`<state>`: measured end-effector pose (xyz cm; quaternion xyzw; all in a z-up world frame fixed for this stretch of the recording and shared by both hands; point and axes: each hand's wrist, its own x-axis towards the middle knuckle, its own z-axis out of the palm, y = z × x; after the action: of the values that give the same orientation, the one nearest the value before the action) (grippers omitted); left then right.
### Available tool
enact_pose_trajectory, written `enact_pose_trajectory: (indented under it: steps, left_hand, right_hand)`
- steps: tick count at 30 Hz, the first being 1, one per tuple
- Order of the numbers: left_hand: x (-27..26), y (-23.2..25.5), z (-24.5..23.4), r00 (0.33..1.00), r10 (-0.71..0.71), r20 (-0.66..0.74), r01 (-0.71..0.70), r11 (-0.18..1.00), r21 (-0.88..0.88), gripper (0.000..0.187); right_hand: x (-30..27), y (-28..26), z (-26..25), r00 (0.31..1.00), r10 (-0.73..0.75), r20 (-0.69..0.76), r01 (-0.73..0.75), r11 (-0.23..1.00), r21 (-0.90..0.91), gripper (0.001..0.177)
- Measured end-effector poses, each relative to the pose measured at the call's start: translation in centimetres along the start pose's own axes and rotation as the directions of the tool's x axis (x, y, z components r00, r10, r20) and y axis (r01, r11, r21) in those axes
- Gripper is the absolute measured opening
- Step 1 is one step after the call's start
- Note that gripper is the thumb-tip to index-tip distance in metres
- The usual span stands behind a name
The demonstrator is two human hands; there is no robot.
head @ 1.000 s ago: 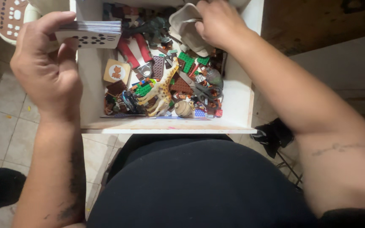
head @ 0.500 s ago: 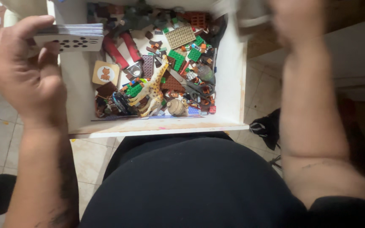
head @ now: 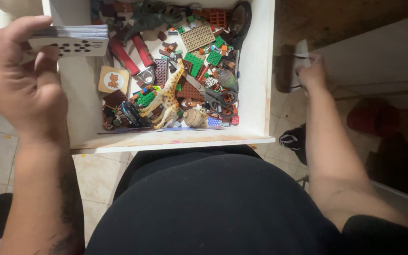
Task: The person sorts through a drawer filled with toys and miscellaneous items. They handle playing cards, a small pouch, and various small toys, moving them around and placing some into a colorful pouch.
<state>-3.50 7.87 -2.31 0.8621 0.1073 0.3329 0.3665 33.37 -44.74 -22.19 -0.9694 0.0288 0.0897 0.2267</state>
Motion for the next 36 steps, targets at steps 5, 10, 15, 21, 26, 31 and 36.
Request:
enact_pose_trajectory:
  steps: [5, 10, 15, 21, 26, 31, 36]
  left_hand:
    - [0.8, 1.3, 0.0, 1.0, 0.012, 0.016, -0.013, 0.999, 0.04, 0.056]
    - [2.9, 4.5, 0.0, 0.977, 0.145, 0.157, -0.166, 0.977, 0.132, 0.046]
    - [4.7, 8.0, 3.4, 0.946, 0.135, 0.296, -0.082, 0.979, -0.184, 0.046]
    - [6.1, 8.6, 7.2, 0.881, 0.317, 0.351, -0.246, 0.941, -0.232, 0.046]
    - [6.5, 5.1, 9.1, 0.884, 0.153, 0.442, -0.071, 0.978, -0.196, 0.05]
    - [5.4, 2.3, 12.9, 0.316, -0.515, 0.797, -0.074, 0.824, 0.562, 0.042]
    - [4.1, 0.9, 14.9, 0.058, -0.641, 0.765, -0.316, 0.715, 0.623, 0.04]
  right_hand:
    - [-0.5, -5.2, -2.4, 0.924, -0.25, -0.289, 0.291, 0.95, 0.109, 0.062]
    - [-8.6, -18.7, -6.4, 0.772, -0.585, -0.248, 0.632, 0.664, 0.4, 0.04]
    - [-17.1, -29.9, -7.4, 0.35, -0.909, 0.226, 0.349, 0.35, 0.869, 0.059]
    - [-19.9, -32.7, -4.9, 0.283, -0.842, 0.46, 0.322, 0.535, 0.781, 0.059]
    - [-18.5, -30.2, -4.8, 0.452, -0.685, 0.571, 0.074, 0.667, 0.742, 0.046]
    - [-18.2, -28.6, -5.0, 0.555, -0.629, 0.544, 0.077, 0.69, 0.72, 0.029]
    - [-18.2, -28.1, -3.9, 0.611, -0.621, 0.491, 0.084, 0.668, 0.74, 0.027]
